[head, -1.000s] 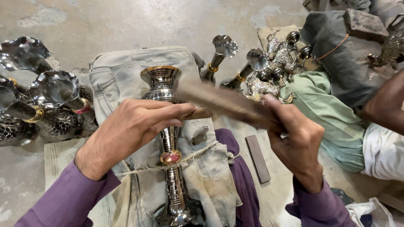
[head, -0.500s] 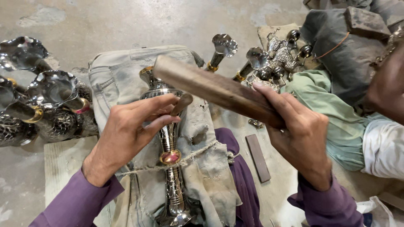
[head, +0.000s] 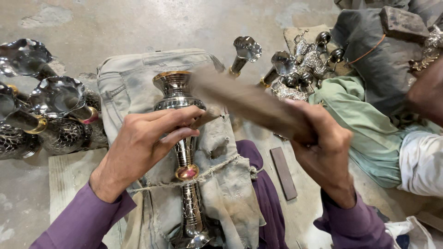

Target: The person sits on the floor holding a small punch against the engraved body of a brass vase and strikes the punch with a wooden mallet, working the patterned surface. Other finished vases and metal ornaments lie around the workspace.

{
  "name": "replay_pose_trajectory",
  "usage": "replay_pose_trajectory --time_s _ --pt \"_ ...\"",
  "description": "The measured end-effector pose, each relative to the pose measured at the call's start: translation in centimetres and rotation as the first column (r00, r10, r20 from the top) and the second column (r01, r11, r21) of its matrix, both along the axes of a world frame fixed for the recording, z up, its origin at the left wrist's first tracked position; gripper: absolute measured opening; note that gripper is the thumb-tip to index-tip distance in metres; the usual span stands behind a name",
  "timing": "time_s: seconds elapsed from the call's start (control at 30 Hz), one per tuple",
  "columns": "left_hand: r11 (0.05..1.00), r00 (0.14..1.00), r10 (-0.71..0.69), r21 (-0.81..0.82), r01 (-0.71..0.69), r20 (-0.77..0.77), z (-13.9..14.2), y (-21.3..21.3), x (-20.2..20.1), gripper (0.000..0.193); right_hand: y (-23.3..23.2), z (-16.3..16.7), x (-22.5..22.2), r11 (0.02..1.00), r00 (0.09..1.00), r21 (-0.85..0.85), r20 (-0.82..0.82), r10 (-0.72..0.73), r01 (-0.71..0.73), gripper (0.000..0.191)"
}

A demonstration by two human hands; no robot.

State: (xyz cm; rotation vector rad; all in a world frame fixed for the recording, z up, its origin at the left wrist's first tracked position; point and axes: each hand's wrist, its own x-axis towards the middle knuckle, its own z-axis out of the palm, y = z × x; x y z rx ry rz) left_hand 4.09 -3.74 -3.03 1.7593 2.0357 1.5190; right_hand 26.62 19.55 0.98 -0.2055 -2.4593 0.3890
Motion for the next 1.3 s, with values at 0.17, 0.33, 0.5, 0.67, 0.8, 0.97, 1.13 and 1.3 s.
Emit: replay_pose_trajectory --time_s 0.17,0.33,0.5,0.67,0.8,0.97,1.13,1.3 --pt "0.996 0.997 -0.050 -0.074 0.046 -0.052 0.6 0.6 -0.3 0.038 0.3 -3.0 0.6 0.989 0.990 -0.097 0.095 -0.104 0.113 0.045" --pt "0.953 0.992 -0.117 -0.286 0.101 -0.041 0.8 1.4 -0.7 0.040 -0.4 -6.7 1.1 0.930 0.995 -0.362 -0.098 0.025 -0.059 0.040" --pt "0.945 0.965 -0.221 -0.276 0.175 -0.143 0.7 1.7 -0.9 0.038 -1.2 -9.8 1.6 0.935 0.956 -0.350 -0.289 -0.048 -0.059 0.034" --pt "0.930 0.970 -0.206 -0.334 0.154 -0.127 0.8 1.9 -0.8 0.043 -0.3 -10.7 2.6 0.975 0.990 -0.176 0.011 -0.137 0.137 0.049" --pt "0.901 0.995 -0.095 -0.428 0.068 -0.041 1.2 1.7 -0.7 0.048 0.4 -9.7 2.4 0.906 0.982 -0.379 0.098 -0.162 0.188 0.047" --pt "0.952 0.988 -0.136 -0.285 0.108 -0.080 1.5 1.7 -0.7 0.042 0.5 -7.3 1.9 0.964 0.998 -0.260 -0.030 -0.054 0.044 0.060" --pt "0.950 0.987 -0.148 -0.285 0.125 -0.062 1.6 1.6 -0.7 0.042 0.5 -5.5 1.3 0.969 0.997 -0.247 -0.067 -0.026 0.009 0.043" --pt "0.966 0.986 -0.125 -0.239 0.096 -0.108 1.8 1.4 -0.4 0.042 0.5 -5.3 1.3 0.966 0.977 -0.227 -0.139 -0.160 0.126 0.033"
